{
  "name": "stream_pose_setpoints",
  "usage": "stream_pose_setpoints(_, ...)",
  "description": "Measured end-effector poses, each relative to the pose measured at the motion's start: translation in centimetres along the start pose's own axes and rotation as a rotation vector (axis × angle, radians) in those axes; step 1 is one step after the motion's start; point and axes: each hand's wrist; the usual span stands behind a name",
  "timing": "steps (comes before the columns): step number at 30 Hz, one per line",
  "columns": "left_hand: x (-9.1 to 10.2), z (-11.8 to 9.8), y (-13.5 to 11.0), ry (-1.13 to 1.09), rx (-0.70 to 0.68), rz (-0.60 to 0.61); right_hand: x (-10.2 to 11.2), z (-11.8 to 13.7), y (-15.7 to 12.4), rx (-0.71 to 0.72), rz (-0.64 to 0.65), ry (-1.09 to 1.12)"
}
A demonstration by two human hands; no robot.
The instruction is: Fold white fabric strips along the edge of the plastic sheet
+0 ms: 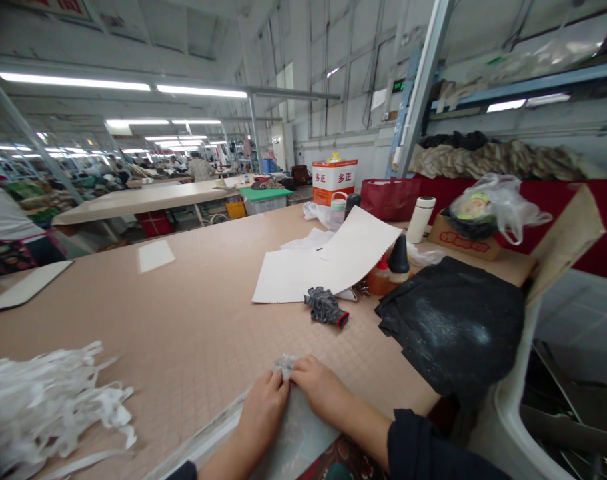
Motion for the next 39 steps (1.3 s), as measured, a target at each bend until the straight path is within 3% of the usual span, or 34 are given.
stream_pose_setpoints(4, -0.2, 0.8, -1.6, 0.051, -0.033, 0.048, 0.6, 0.5, -0.8, 0.080, 0.035, -0.092)
stream_pose_setpoints(7, 0.0, 2.5, -4.1, 0.076, 0.004, 0.113, 0.9, 0.9, -1.0, 0.080, 0.057, -0.135)
stream_pose_setpoints(12, 1.5, 5.7, -8.8, -0.068, 0.168, 0.181, 1.1, 1.3, -0.8, 0.095, 0.096, -0.137)
stream_pose_setpoints(15, 2.6, 7.1, -10.1, -0.208, 0.286, 0.190, 1.3, 1.3, -0.3, 0.081, 0.139, -0.188)
stream_pose_setpoints(20, 2.8, 8.0, -10.3, -0.364, 0.343, 0.113, 0.4, 2.8, 1.7, 0.023, 0.183, -0.367)
stream_pose_setpoints(28, 0.7, 7.5, -10.8, -0.133, 0.241, 0.067, -5.3, 8.4, 4.1, 0.169, 0.098, -0.285)
stream_pose_setpoints(32, 0.8, 7.5, -10.8, -0.182, 0.269, 0.079, -6.5, 8.5, 4.8, 0.165, 0.021, -0.330)
stream_pose_setpoints(39, 1.8, 8.5, -11.6, -0.404, 0.339, 0.070, -6.8, 7.0, 4.5, 0.282, 0.010, -0.389)
Point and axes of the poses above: each hand's wrist, its own y-axis towards the middle knuckle, its own x-axis out of the back of the hand, z = x × y, and after that the axes turned 3 degrees about z, right-handed
